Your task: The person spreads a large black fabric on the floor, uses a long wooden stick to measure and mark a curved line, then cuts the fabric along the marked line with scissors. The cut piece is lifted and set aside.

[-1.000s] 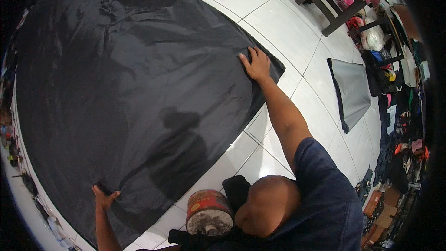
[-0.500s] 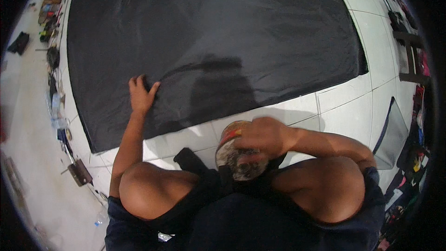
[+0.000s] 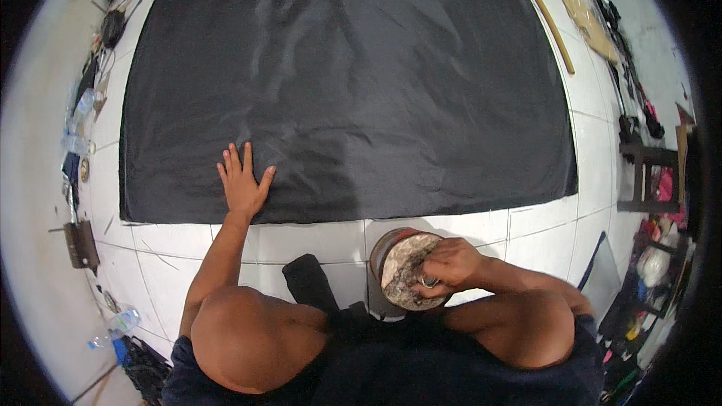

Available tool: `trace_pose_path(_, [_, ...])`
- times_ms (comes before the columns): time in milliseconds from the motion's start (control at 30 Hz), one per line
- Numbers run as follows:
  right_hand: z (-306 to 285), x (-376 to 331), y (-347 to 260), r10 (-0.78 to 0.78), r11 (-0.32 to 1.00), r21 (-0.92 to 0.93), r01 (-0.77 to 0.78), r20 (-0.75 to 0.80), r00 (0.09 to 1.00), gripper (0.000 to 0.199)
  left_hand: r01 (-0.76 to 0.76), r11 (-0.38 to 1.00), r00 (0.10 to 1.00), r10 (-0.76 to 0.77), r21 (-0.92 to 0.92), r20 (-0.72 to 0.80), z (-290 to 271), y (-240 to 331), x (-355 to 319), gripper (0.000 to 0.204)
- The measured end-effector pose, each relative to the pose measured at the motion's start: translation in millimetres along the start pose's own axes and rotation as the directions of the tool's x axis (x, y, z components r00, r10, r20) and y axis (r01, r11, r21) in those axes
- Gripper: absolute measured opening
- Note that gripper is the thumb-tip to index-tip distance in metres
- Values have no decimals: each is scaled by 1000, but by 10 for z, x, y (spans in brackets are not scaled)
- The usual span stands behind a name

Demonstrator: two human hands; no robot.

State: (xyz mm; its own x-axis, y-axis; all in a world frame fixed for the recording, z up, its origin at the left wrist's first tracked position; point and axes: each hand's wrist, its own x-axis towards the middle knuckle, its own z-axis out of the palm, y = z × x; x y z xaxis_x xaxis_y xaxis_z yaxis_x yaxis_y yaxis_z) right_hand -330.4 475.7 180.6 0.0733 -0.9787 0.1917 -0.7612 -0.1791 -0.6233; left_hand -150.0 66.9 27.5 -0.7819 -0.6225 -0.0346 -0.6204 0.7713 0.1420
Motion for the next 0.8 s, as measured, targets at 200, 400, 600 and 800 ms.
trace_pose_path(200, [-314,174,74,240,971,45,-237,-272,932,27,-11,999,1000,10,-49,-9,86,14,-27,82])
trace_pose_path(400, [-343,617,514,244,945,-120,-305,-366,898,30,5,1000,1000,-5,24,5,66,-57,8,88])
trace_pose_path(600, [-318,687,708,299,911,-174,-375,-348,889,32,20,999,997,-16,-49,79,8,-29,-127,90])
trace_pose_path(800, [-336,592,705,349,897,-194,-397,-240,906,34,45,998,989,-37,-53,145,-161,62,-183,92])
